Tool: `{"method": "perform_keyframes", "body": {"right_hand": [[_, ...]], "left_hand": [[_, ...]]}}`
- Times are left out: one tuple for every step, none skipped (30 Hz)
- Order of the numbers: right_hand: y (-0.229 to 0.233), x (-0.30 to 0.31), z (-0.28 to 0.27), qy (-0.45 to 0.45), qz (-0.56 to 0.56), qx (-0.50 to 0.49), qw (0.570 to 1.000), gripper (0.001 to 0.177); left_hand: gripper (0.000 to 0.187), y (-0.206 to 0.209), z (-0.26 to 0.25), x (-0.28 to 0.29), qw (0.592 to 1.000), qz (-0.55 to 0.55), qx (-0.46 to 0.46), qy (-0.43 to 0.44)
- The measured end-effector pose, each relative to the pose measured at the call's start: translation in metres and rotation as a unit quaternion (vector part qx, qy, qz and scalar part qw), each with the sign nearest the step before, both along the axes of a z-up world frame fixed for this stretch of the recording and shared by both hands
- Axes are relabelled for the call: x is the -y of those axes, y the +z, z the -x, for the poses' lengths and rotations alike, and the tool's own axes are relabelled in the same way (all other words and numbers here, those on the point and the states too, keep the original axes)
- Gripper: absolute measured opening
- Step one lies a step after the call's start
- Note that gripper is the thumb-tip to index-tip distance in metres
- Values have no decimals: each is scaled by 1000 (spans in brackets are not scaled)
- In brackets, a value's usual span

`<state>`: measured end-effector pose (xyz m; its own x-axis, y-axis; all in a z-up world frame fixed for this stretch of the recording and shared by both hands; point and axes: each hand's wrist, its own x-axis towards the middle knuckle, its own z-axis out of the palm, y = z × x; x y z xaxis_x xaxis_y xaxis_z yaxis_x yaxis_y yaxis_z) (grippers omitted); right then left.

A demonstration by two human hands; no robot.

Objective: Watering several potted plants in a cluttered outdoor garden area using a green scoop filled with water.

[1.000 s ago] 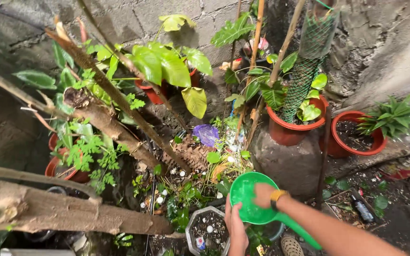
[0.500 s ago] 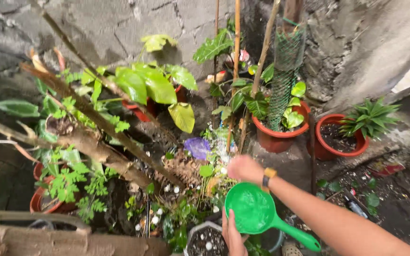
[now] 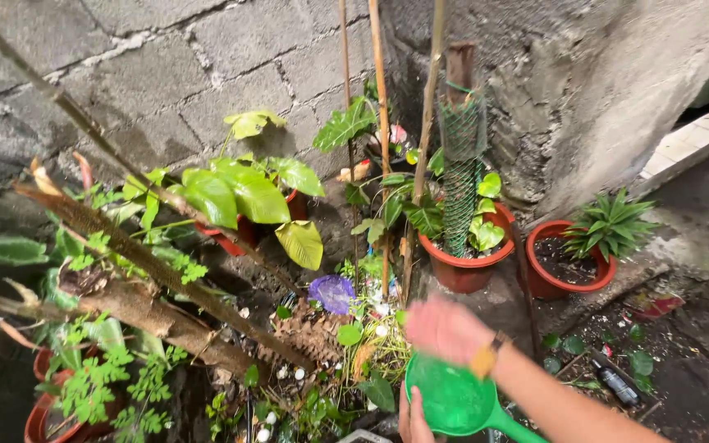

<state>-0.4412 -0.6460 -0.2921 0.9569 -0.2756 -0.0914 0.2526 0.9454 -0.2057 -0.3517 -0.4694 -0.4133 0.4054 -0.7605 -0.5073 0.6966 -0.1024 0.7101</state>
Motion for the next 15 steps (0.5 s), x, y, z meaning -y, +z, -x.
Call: {"method": "perform_keyframes", "body": {"right_hand": [[100,2,5,-179,-15,-98,979,40],[202,-13,22,-349,-30,-193,917,45],[180,8,27,-353,-31,-192,915,45],[158,28,33,-343,57,-192,917,36],[139,54,40,-333,148,-190,912,27],[107,47,42,-338,151,-189,909,27],[77,42,41,-243,227,-236,913,27],[46,38,39,-144,300,-279,901,28],[4,21,39,-145,300,-279,901,28],[-38,3,39,-56,504,-390,769,24],[-80,-13,37,37,668,-468,577,21],[-102,-29,37,37,669,-467,577,21],[-124,-45,36,58,666,-534,518,26],[-146,-61,34,76,658,-597,453,34],[-180,-61,31,77,660,-594,454,34]], "left_hand": [[65,27,4,1,999,-37,6,-6],[67,53,7,2,997,-73,11,-12],[67,66,7,1,997,-73,12,-16],[68,80,7,0,992,-121,12,-27],[69,93,7,5,986,-165,13,-39],[69,86,9,11,986,-160,15,-44],[69,79,8,19,989,-143,11,-37],[69,72,8,27,992,-126,8,-31],[69,63,9,28,992,-126,8,-32],[69,54,10,29,995,-98,14,-28],[68,45,10,30,997,-70,20,-23],[68,17,9,31,997,-69,20,-22],[66,-11,8,32,995,-22,94,-18],[64,-39,6,33,985,25,168,-15],[64,-53,-1,7,985,24,169,-12]]}}
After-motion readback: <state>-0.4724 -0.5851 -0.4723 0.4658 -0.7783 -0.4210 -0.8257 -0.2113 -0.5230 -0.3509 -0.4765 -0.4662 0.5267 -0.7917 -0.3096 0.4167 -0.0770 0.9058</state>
